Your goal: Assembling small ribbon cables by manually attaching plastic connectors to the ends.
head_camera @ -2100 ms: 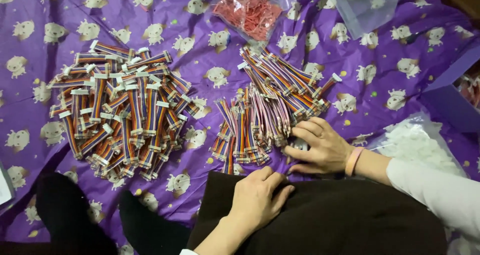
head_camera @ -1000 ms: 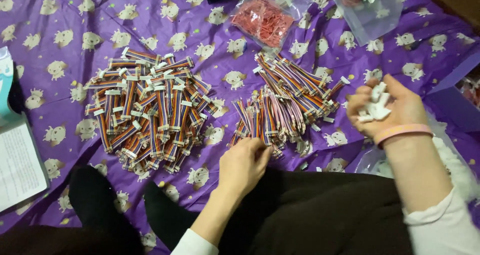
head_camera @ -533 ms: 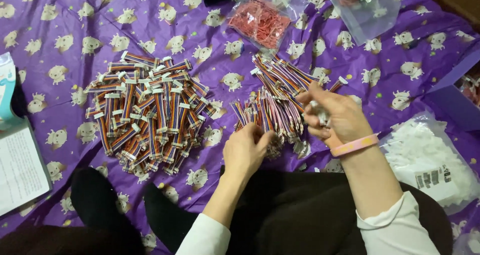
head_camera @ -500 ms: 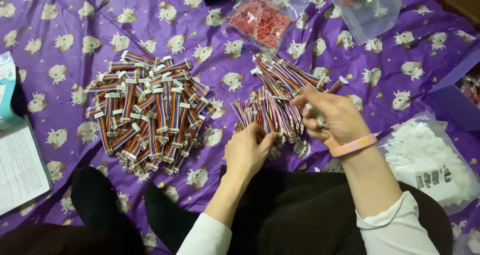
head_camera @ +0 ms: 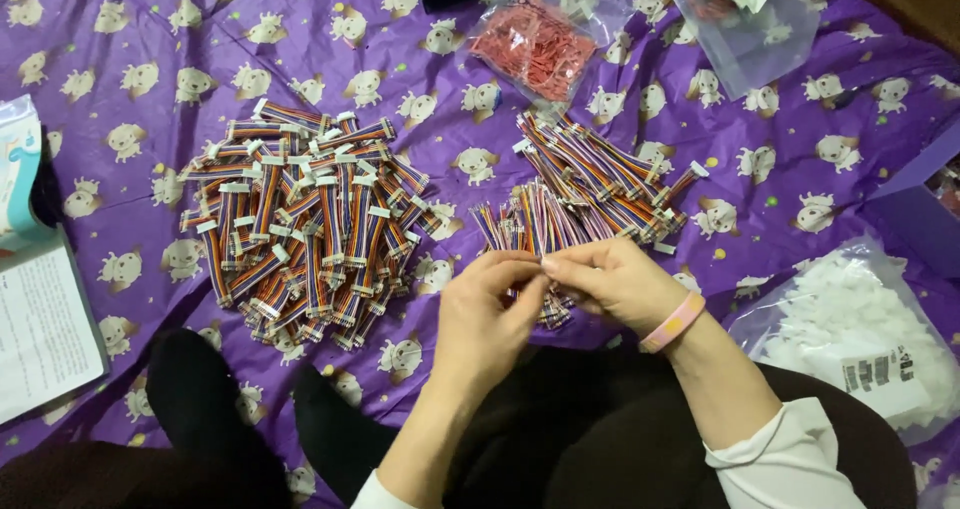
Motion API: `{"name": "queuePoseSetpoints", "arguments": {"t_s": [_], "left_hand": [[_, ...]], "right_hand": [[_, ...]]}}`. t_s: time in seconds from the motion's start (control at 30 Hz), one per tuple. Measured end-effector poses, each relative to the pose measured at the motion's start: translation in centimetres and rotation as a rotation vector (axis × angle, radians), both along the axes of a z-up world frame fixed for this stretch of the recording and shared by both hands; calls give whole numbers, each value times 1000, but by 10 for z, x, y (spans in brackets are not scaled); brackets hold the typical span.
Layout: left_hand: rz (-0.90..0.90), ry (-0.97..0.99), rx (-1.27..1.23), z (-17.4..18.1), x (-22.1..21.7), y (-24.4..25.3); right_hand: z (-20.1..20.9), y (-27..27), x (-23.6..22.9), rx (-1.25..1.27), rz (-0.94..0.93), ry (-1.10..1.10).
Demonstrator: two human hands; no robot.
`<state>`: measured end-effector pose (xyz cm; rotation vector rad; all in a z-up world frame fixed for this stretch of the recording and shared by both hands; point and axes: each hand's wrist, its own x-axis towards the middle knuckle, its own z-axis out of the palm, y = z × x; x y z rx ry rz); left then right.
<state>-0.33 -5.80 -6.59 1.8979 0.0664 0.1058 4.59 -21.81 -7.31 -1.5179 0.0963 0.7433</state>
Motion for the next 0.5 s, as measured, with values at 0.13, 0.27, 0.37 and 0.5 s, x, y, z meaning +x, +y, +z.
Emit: {"name": "queuePoseSetpoints", "arguments": {"t_s": [0.13, 0.27, 0.37, 0.5], "left_hand": [[103, 136, -238, 0, 1, 11], [34, 254, -400, -22, -2, 16], [-7, 330, -648, -24, -6, 15], [60, 360, -858, -26, -1, 11]], "right_hand": [[-7, 6, -3, 14, -51, -59], [0, 10, -6, -32, -12, -77], [-2, 12, -12, -63, 38, -66], [-1, 23, -14, -9, -1, -45]]}}
